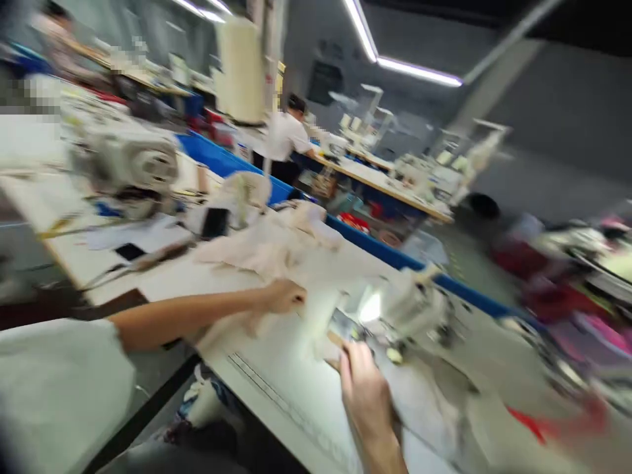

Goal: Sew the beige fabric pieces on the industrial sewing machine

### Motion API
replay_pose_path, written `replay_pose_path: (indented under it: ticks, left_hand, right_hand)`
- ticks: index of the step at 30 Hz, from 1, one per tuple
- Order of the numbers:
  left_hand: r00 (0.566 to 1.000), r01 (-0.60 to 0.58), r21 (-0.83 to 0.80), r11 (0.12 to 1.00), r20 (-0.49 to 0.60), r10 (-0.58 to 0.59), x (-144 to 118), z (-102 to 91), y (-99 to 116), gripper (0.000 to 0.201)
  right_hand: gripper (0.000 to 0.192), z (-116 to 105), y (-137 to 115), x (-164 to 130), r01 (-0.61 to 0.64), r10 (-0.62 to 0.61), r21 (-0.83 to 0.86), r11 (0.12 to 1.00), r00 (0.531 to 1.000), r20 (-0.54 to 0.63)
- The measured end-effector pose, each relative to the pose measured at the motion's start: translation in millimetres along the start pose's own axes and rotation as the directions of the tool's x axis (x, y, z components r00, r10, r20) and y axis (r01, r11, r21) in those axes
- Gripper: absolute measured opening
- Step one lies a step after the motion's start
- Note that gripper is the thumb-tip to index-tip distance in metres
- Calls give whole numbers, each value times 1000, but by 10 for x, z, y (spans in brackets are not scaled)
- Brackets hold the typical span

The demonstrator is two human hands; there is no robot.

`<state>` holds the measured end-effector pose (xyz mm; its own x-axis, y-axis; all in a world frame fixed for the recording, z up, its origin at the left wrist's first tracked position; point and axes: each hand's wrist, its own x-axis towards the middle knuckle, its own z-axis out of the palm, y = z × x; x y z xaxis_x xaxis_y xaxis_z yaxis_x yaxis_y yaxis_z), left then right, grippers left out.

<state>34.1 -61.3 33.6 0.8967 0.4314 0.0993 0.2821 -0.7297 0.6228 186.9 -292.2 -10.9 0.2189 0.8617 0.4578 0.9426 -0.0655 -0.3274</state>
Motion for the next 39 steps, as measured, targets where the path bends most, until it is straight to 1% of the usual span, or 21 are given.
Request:
replay_pose_path:
  ticks: [2, 3, 4, 6, 8, 9, 11, 13, 15, 16, 18, 20, 22, 26, 31, 34, 37, 39]
  left_hand:
    - [995, -64, -43, 997, 71, 67, 61, -33, -15, 19]
    - [991, -93, -103, 990, 90, 102, 87, -43, 7, 19]
    - [979, -110, -151, 982, 152, 133, 100, -45, 55, 19]
    - [948, -119, -222, 968, 266, 178, 87, -12, 219, 16]
    - [916, -104, -276, 956, 347, 200, 65, 92, 418, 11]
    - [907, -87, -310, 947, 368, 204, 68, 167, 505, 9]
    - [903, -39, -389, 920, 381, 199, 112, 333, 622, 7]
    - [903, 17, -464, 886, 387, 186, 185, 480, 655, 9]
    - [903, 49, -504, 862, 391, 178, 254, 584, 626, 11]
    - [906, 44, -503, 863, 384, 178, 281, 621, 597, 13]
    - [925, -10, -442, 897, 337, 176, 318, 672, 532, 15]
    - [948, -81, -321, 944, 267, 172, 336, 702, 477, 15]
    - [955, -120, -214, 969, 241, 172, 344, 716, 447, 14]
    - [940, -154, -143, 978, 285, 189, 344, 699, 458, 14]
    - [933, -145, -102, 984, 316, 170, 339, 661, 497, 14]
    - [932, -152, -68, 986, 323, 166, 345, 656, 511, 13]
    - [929, -132, -52, 990, 341, 142, 362, 651, 524, 14]
    - [927, -108, -56, 993, 354, 121, 372, 644, 531, 14]
  right_hand:
    - [27, -83, 6, -69, -75, 75, -62, 995, 997, 10]
    - [28, -123, 22, -77, -102, 103, -79, 992, 995, 8]
    - [28, -165, 37, -80, -119, 119, -82, 990, 993, -4]
    - [28, -252, 45, -91, -98, 99, -55, 994, 995, 2]
    - [28, -326, 24, -112, -42, 42, -20, 999, 998, 37]
    - [28, -353, 7, -122, -13, 14, -20, 1000, 998, 66]
    - [28, -376, -24, -137, 29, -20, -70, 997, 992, 125]
    - [26, -357, -47, -143, 75, -46, -162, 984, 983, 177]
    - [24, -311, -65, -141, 114, -63, -251, 961, 978, 201]
    - [22, -285, -74, -139, 124, -67, -286, 950, 977, 201]
    - [20, -242, -91, -134, 122, -59, -329, 937, 979, 195]
    - [19, -223, -107, -129, 107, -41, -338, 935, 980, 197]
    - [17, -225, -115, -126, 92, -25, -332, 939, 979, 202]
    - [21, -245, -104, -124, 80, -12, -314, 946, 977, 213]
    - [26, -237, -89, -116, 101, -20, -334, 937, 971, 236]
    - [25, -248, -80, -114, 99, -19, -331, 939, 971, 237]
    - [23, -298, -58, -120, 60, 6, -293, 954, 975, 221]
    - [25, -342, -40, -124, 8, 50, -266, 964, 976, 211]
